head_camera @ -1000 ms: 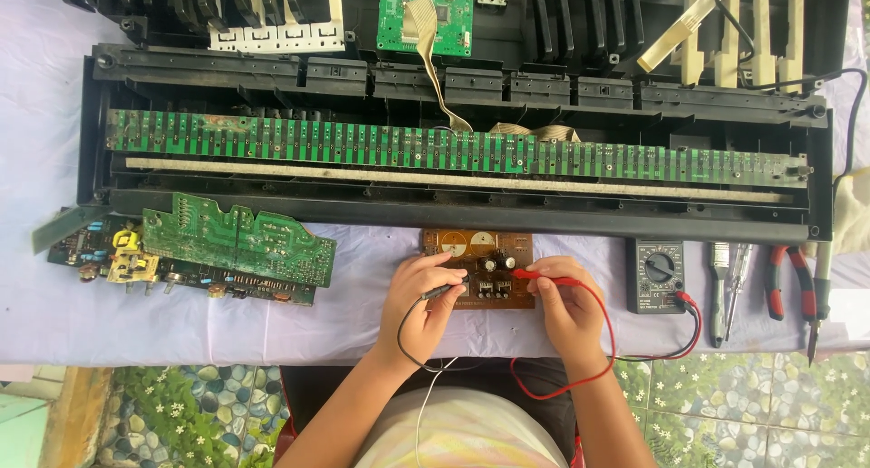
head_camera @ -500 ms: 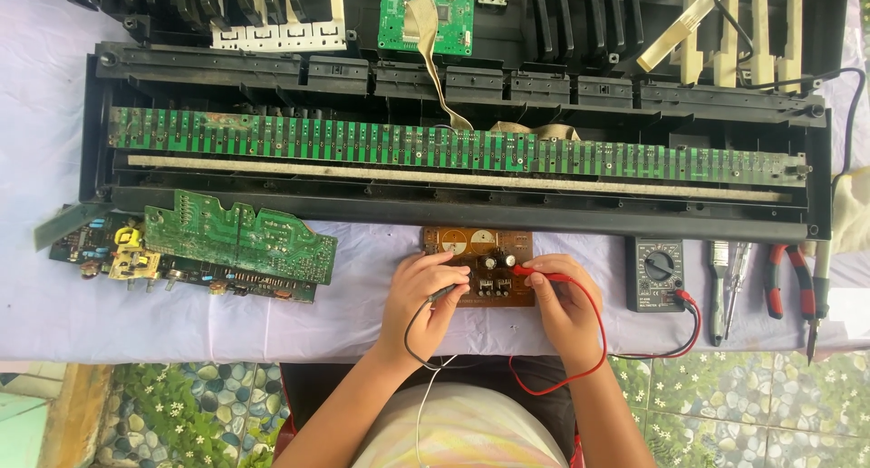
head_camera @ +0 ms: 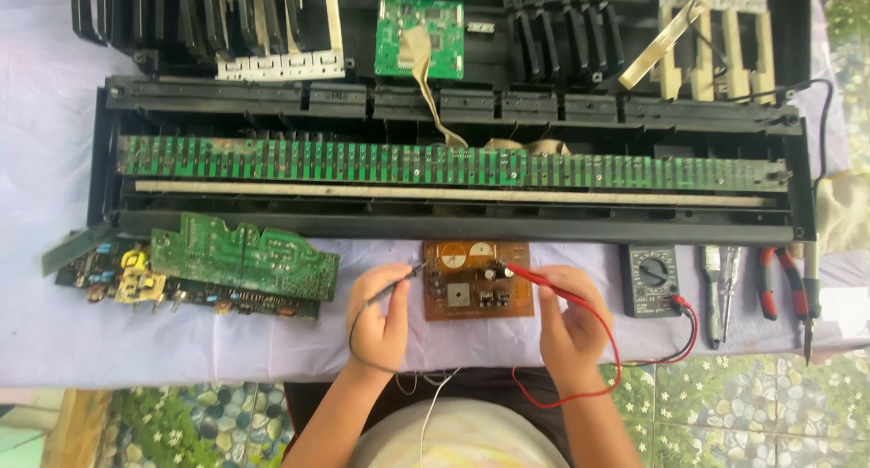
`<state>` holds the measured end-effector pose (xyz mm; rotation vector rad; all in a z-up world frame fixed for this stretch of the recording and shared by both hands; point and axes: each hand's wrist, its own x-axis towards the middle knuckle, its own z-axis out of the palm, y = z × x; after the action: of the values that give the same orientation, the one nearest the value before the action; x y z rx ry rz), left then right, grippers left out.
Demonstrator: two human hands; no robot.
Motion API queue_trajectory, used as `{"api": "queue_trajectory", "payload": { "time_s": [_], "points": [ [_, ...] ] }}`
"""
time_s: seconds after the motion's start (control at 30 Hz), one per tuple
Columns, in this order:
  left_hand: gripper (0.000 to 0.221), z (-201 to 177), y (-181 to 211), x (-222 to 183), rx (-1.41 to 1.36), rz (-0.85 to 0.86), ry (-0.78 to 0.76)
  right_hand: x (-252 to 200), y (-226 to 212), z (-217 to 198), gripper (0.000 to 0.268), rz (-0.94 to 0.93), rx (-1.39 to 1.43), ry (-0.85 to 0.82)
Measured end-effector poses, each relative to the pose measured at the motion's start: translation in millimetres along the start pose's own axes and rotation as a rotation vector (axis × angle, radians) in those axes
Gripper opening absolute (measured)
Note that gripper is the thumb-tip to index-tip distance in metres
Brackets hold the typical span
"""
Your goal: Testing electrical components on a power board from a disassembled keyboard using a digital multimeter.
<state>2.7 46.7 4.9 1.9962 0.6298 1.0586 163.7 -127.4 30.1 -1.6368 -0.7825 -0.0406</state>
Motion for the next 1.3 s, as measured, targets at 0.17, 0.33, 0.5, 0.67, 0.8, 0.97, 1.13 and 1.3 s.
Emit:
{"api": "queue_trajectory", "payload": {
  "time_s": [0.17, 0.33, 0.5, 0.67, 0.8, 0.97, 1.13, 1.3],
  "points": [
    [0.025, 0, 2, 2, 0.052, -0.249, -0.113, 30, -26, 28, 0.011, 0.024, -0.077, -0.431],
    [0.024, -1, 0, -1, 0.061, -0.181, -0.117, 36, -27, 49, 0.013, 0.008, -0.165, -0.477],
    [0.025, 0, 4, 3, 0.053, -0.080, -0.101, 37, -29, 56, 0.012, 0.208, -0.136, -0.393],
    [0.025, -1, 4, 6, 0.038, -0.063, -0.114, 35, -22, 58, 0.014, 0.274, -0.213, -0.382],
    [0.023, -1, 5, 4, 0.041, -0.106, -0.125, 30, -17, 64, 0.016, 0.150, -0.298, -0.342],
    [0.026, -2, 1, 1, 0.049, -0.096, -0.127, 25, -19, 67, 0.015, 0.034, -0.289, -0.266],
    [0.027, 1, -6, -3, 0.069, -0.157, -0.123, 26, -20, 69, 0.015, 0.055, -0.313, -0.254],
    [0.025, -1, -7, 0, 0.058, -0.146, -0.133, 30, -27, 68, 0.015, 0.084, -0.200, -0.248]
  ]
}}
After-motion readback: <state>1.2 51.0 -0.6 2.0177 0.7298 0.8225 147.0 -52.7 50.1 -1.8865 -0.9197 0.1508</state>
